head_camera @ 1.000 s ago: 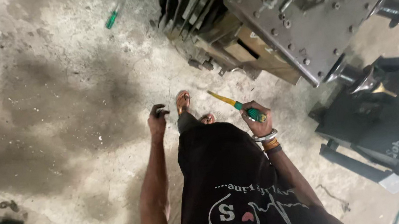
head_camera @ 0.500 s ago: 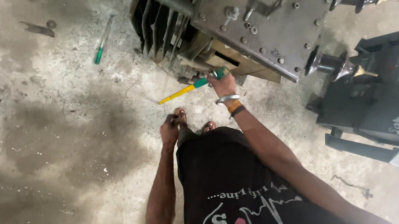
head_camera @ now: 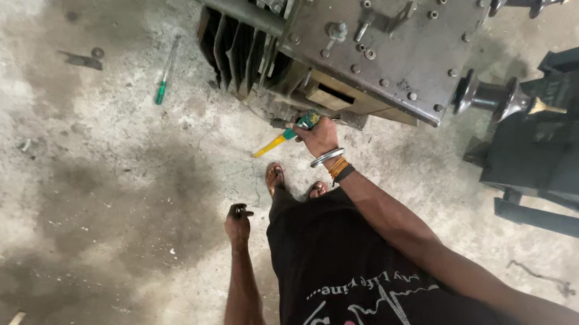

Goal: The person uses open-end wrenches to loosen and remove bolts from the flanged top of a large metal transformer-style unit, working bolt by bolt around the cover while bracing the unit with the other hand. They reposition around the unit, set wrenches on the housing, and continue unscrewing fasteners by hand and with the wrenches.

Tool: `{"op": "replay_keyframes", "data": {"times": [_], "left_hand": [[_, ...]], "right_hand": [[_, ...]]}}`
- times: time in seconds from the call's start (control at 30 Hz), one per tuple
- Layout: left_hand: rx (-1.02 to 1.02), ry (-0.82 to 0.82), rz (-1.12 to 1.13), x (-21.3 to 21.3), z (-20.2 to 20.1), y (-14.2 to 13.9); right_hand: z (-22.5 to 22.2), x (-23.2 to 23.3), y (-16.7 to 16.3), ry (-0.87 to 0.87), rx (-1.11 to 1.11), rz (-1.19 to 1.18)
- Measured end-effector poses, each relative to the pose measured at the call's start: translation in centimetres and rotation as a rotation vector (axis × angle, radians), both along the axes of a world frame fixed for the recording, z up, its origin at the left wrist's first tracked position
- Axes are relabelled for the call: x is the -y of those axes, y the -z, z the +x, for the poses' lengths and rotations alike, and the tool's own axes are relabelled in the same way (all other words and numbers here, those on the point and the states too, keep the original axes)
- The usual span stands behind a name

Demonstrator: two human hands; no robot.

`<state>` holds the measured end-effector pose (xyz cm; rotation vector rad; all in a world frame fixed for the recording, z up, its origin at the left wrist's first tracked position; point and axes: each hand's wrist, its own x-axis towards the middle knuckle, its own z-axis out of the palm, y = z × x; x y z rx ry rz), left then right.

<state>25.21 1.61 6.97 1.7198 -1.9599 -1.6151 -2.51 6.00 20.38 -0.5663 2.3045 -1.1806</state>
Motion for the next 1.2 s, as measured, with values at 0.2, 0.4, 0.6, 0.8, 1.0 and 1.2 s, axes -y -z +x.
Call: {"op": "replay_keyframes", "data": {"times": [0.2,0.4,0.6,0.8,1.0,1.2], "left_hand": [[0.061,0.011,-0.058,-0.6,1.5,-0.6],[0.187,0.109,-0.001,-0.9,1.4,0.3],[0.148,0.336,-0.015,0.7,-3.6,0.7],[-0.009,0.192,0.542,-0.1,-11.3,-0.1],[-0.456,0.245,0.749,-6.1,-19.6,-0.7],[-0.525,0.322,0.902,-15.1,-30.7,-0.4]], "right_hand": [[-4.0,1.5,1.9,0.078,-0.287,0.2],[-7.7,1.7,2.2,-0.073,-0.434,0.367],[-9.1,-0.7,2.1,-0.277,-0.408,0.405],[-10.1,-4.9,3.0,-0.244,-0.414,0.165],[-11.5,-16.6,4.3,-0.487,-0.091,0.288],[-17.6,-37.8,6.5,-0.464,-0.202,0.833]]}}
